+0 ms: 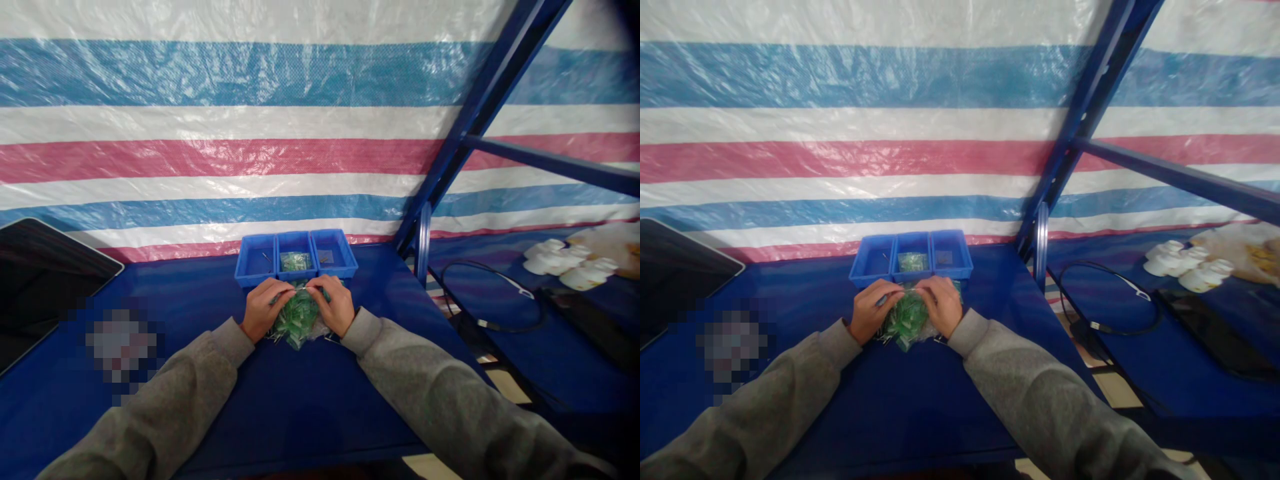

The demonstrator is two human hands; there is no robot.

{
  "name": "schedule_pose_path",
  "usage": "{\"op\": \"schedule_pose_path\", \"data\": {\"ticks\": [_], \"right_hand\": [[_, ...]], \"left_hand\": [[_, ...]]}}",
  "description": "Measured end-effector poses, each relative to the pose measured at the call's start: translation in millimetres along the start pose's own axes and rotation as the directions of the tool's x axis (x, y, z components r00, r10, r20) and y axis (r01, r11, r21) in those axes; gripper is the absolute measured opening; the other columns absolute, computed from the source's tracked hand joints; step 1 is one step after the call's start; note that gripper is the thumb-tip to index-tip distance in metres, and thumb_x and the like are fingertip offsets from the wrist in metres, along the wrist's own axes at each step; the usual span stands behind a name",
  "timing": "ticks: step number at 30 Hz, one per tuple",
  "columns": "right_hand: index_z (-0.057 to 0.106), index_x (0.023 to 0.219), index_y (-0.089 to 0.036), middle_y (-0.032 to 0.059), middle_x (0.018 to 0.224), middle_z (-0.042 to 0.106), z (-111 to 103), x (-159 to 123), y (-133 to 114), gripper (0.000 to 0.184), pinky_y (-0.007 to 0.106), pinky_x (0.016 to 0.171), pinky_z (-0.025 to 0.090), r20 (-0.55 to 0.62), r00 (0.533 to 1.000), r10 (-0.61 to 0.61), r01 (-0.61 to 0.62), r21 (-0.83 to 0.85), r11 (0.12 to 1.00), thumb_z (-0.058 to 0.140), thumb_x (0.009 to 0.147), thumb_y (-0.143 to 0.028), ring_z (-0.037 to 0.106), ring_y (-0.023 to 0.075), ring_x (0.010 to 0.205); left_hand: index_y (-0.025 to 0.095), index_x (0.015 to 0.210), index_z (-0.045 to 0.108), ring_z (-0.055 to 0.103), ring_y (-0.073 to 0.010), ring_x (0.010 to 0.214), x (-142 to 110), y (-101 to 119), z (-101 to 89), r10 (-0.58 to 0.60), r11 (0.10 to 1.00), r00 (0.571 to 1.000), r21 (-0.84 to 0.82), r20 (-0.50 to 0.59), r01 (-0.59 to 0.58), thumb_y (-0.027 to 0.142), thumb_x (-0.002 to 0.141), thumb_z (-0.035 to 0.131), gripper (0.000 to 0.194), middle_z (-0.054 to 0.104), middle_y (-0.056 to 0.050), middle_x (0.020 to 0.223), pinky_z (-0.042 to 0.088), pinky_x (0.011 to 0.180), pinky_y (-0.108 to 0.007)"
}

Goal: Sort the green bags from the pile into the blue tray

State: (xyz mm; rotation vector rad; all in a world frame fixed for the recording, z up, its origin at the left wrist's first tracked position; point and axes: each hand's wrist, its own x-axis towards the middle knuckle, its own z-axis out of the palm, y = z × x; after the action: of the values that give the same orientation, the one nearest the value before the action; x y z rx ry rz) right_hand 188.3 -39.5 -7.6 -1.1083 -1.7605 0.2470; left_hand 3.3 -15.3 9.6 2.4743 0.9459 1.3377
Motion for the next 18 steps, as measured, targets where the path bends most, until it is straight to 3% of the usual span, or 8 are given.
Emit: {"op": "schedule_pose_path", "data": {"ticks": [18], "right_hand": [[0.064, 0.087, -0.02, 0.0038, 0.08, 0.066, 3.1, 0.8, 1.7, 0.015, 0.033, 0.075, 0.04, 0.008, 0.993, -0.114, 0.114, -0.01, 0.993, 0.05, 0.088, -0.026, 0.059, 0.0173, 0.078]], "left_hand": [[0.015, 0.09, 0.061, 0.057, -0.0112, 0.067, -0.7, 1.8, -1.5, 0.062, 0.997, 0.997, -0.04, -0.054, -0.065, 0.018, 0.082, 0.056, 0.009, 0.063, -0.005, 0.081, 0.048, 0.066, -0.025]]}}
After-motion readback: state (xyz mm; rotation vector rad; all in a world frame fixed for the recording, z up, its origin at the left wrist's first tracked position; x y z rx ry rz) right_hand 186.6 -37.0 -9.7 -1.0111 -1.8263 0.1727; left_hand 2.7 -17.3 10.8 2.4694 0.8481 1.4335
